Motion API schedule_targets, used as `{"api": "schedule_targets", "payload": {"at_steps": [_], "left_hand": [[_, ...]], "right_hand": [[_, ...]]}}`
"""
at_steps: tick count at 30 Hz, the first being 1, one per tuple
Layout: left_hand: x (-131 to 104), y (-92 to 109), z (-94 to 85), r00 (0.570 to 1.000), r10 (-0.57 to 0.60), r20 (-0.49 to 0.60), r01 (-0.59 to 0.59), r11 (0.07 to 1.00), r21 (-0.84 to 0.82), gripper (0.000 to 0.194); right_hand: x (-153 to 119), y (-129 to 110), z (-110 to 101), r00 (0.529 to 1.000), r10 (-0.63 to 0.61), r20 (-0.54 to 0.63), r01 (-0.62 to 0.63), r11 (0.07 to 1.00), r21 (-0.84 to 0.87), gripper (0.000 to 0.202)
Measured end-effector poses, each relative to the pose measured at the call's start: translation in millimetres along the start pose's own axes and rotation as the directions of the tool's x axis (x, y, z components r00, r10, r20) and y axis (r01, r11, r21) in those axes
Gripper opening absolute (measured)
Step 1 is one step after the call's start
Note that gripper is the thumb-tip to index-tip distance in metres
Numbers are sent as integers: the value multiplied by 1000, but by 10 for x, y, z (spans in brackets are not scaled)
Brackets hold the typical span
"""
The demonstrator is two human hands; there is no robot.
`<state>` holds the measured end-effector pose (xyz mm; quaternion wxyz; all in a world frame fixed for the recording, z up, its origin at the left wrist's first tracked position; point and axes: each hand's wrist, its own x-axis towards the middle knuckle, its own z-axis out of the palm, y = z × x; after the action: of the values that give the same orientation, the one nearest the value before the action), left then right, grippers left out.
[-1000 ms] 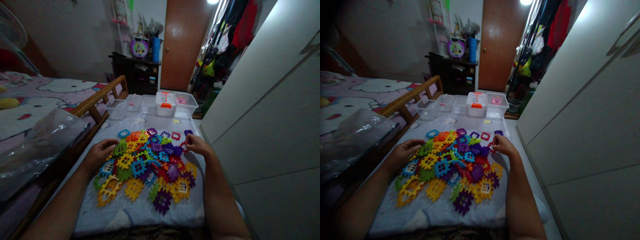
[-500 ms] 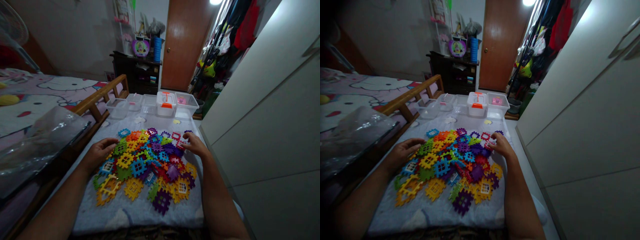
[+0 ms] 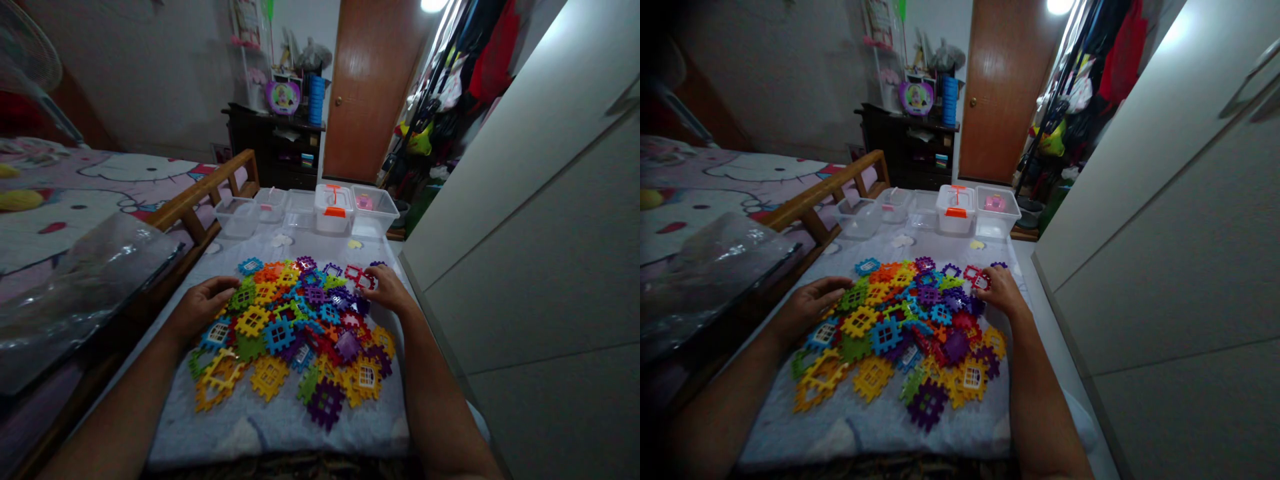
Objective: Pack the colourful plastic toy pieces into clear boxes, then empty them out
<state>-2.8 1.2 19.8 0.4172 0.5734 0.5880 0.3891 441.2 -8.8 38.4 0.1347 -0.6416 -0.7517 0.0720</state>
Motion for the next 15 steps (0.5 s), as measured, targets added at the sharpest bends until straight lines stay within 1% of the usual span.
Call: {"api": "schedule_targets", "payload": {"at_steps": [3,5,7,11,13,15], "left_hand": [[-6,13,3,1000,0,8,0,1000,-4,57],[-14,29,6,1000,0,13,0,1000,-7,57],[-24,42,9,1000,-1,14,1,1000,-14,56],[-28,30,8,1000,-3,14,3,1000,-18,52],[-24,10,3,1000,-2,19,3,1000,-20,50],[-19,-7,-1,1000,-5,20,5,1000,-24,49]], "right_hand": [[147,-55,5,997,7,-83,-10,999,-36,44],[254,-118,21,996,21,-87,-28,997,-73,47],[339,-179,40,998,47,-48,-52,991,-123,47],[426,-221,59,992,105,69,-87,971,-224,37],[446,-197,54,989,116,88,-91,966,-242,40],[464,-169,47,990,111,89,-87,968,-238,49]]}}
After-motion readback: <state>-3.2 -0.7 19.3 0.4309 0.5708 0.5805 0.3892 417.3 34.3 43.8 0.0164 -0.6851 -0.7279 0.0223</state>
